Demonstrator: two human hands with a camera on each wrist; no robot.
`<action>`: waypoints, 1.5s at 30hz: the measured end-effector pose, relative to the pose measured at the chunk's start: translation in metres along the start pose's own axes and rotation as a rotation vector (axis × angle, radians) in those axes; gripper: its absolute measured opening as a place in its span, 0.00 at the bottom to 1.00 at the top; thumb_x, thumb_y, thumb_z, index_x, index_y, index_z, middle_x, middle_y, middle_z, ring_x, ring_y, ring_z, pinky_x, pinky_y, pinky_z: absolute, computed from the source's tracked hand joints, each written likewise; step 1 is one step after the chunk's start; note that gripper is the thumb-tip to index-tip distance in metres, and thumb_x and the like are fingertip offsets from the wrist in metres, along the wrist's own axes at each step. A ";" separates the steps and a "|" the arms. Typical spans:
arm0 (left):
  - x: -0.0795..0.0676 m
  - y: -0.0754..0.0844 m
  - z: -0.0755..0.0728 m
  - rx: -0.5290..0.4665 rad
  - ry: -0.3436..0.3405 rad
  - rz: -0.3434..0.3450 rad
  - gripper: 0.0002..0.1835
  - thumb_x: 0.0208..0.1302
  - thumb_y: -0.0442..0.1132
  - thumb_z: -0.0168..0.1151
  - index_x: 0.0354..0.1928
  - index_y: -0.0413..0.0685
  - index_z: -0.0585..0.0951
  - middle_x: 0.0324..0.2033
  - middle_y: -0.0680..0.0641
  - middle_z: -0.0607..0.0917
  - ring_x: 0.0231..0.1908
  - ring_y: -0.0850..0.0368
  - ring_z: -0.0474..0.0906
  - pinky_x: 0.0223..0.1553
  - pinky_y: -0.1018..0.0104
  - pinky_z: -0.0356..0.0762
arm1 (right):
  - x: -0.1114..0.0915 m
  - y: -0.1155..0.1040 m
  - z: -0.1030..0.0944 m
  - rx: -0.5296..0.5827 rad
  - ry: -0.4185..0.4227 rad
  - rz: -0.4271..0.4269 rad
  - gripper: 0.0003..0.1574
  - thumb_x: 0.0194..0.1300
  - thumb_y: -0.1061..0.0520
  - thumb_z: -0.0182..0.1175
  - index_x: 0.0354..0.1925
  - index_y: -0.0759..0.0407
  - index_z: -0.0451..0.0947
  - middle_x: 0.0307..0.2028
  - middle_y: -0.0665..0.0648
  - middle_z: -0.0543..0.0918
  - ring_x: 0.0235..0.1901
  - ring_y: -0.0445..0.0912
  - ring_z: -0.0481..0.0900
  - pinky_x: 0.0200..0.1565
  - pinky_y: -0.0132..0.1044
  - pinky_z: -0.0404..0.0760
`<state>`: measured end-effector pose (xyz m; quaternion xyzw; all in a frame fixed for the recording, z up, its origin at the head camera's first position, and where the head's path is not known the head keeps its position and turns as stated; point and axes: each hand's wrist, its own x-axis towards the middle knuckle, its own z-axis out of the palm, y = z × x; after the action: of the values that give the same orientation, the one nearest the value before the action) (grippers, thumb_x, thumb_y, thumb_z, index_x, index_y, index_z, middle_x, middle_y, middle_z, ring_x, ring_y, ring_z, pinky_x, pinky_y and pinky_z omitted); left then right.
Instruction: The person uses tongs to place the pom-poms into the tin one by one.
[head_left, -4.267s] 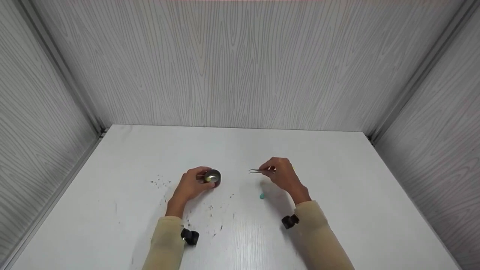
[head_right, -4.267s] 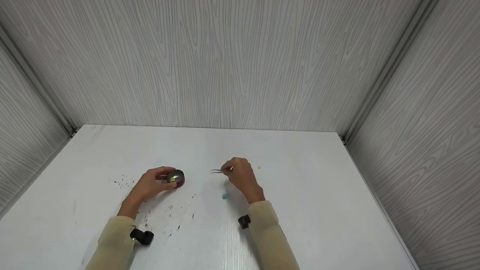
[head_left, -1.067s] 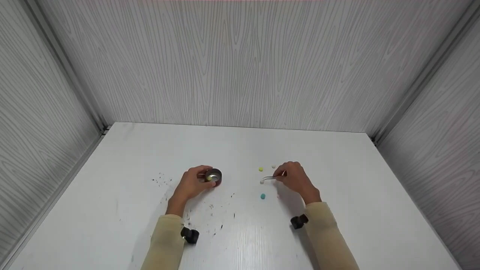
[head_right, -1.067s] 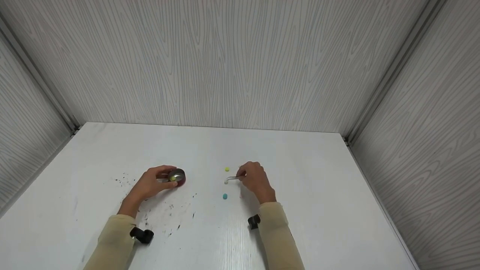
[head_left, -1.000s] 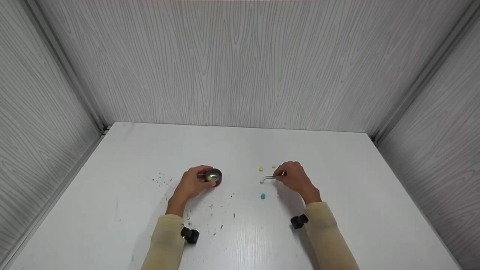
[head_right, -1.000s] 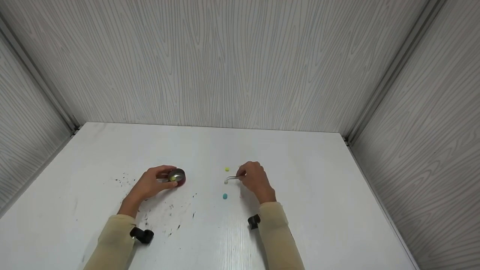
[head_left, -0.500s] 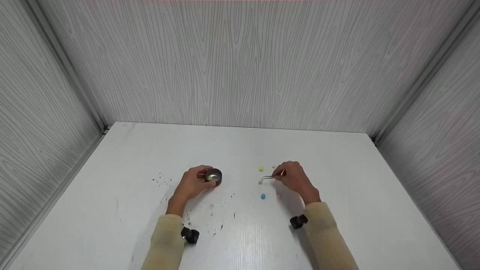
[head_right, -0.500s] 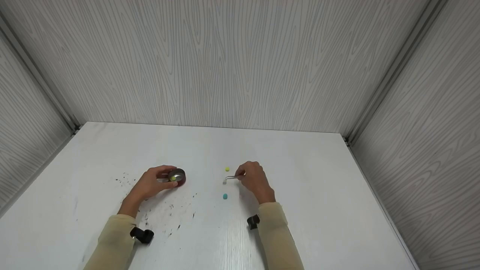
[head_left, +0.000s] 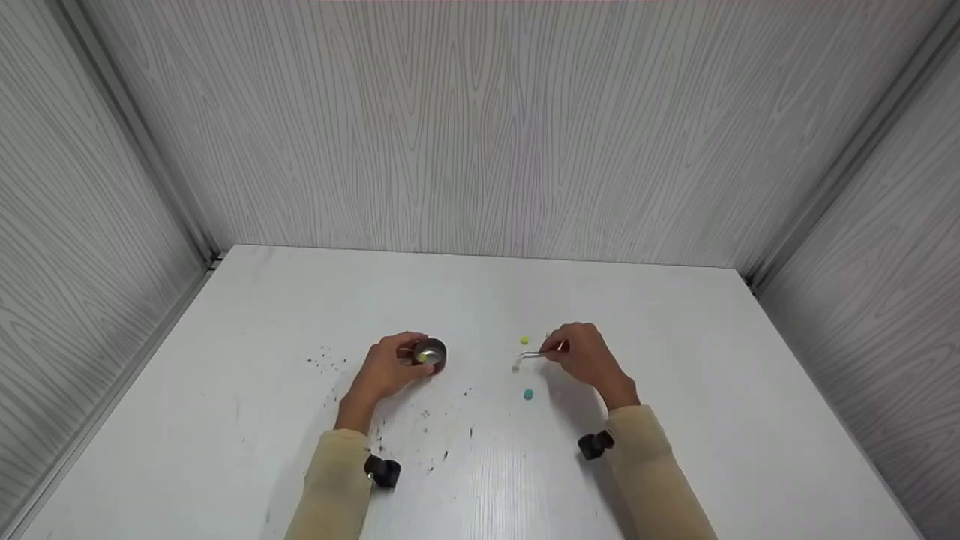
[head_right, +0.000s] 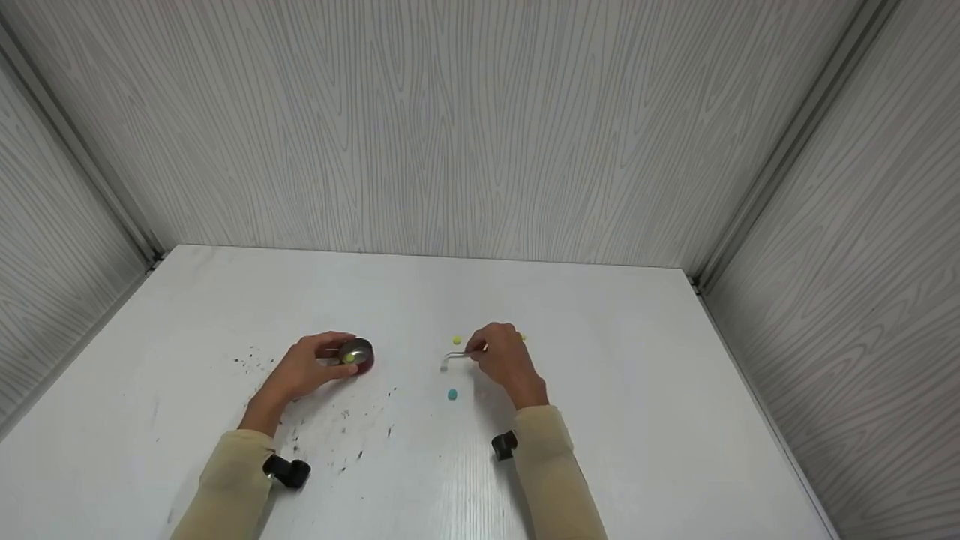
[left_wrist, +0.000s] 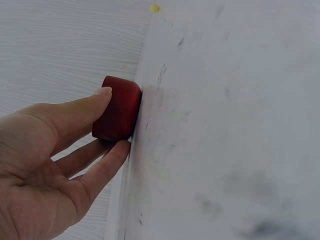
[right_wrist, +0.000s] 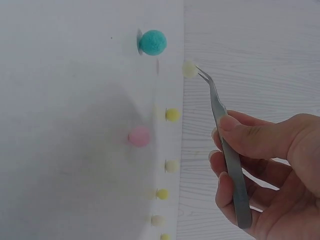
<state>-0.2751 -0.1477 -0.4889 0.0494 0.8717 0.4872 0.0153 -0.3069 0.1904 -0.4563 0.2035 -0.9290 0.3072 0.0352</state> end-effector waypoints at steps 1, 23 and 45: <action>0.000 0.000 0.000 0.003 -0.001 0.000 0.27 0.62 0.31 0.73 0.64 0.42 0.80 0.61 0.37 0.84 0.61 0.39 0.81 0.67 0.42 0.75 | 0.000 -0.001 0.000 -0.001 0.001 0.000 0.08 0.61 0.69 0.70 0.36 0.60 0.92 0.35 0.58 0.90 0.33 0.45 0.80 0.37 0.37 0.78; 0.001 -0.001 0.001 0.004 -0.001 0.013 0.27 0.61 0.30 0.73 0.64 0.40 0.80 0.60 0.36 0.84 0.61 0.37 0.81 0.66 0.42 0.75 | 0.009 -0.020 0.006 0.009 0.009 -0.039 0.08 0.62 0.68 0.70 0.37 0.59 0.92 0.36 0.58 0.90 0.33 0.46 0.82 0.36 0.36 0.80; 0.002 -0.001 0.001 -0.006 -0.009 0.024 0.28 0.63 0.32 0.72 0.65 0.39 0.79 0.61 0.35 0.83 0.61 0.37 0.81 0.66 0.42 0.75 | 0.023 -0.054 0.025 0.032 -0.028 -0.055 0.08 0.65 0.68 0.68 0.36 0.59 0.92 0.35 0.58 0.89 0.35 0.47 0.84 0.38 0.40 0.84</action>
<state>-0.2767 -0.1470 -0.4903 0.0621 0.8695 0.4897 0.0135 -0.3054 0.1282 -0.4426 0.2339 -0.9184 0.3179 0.0273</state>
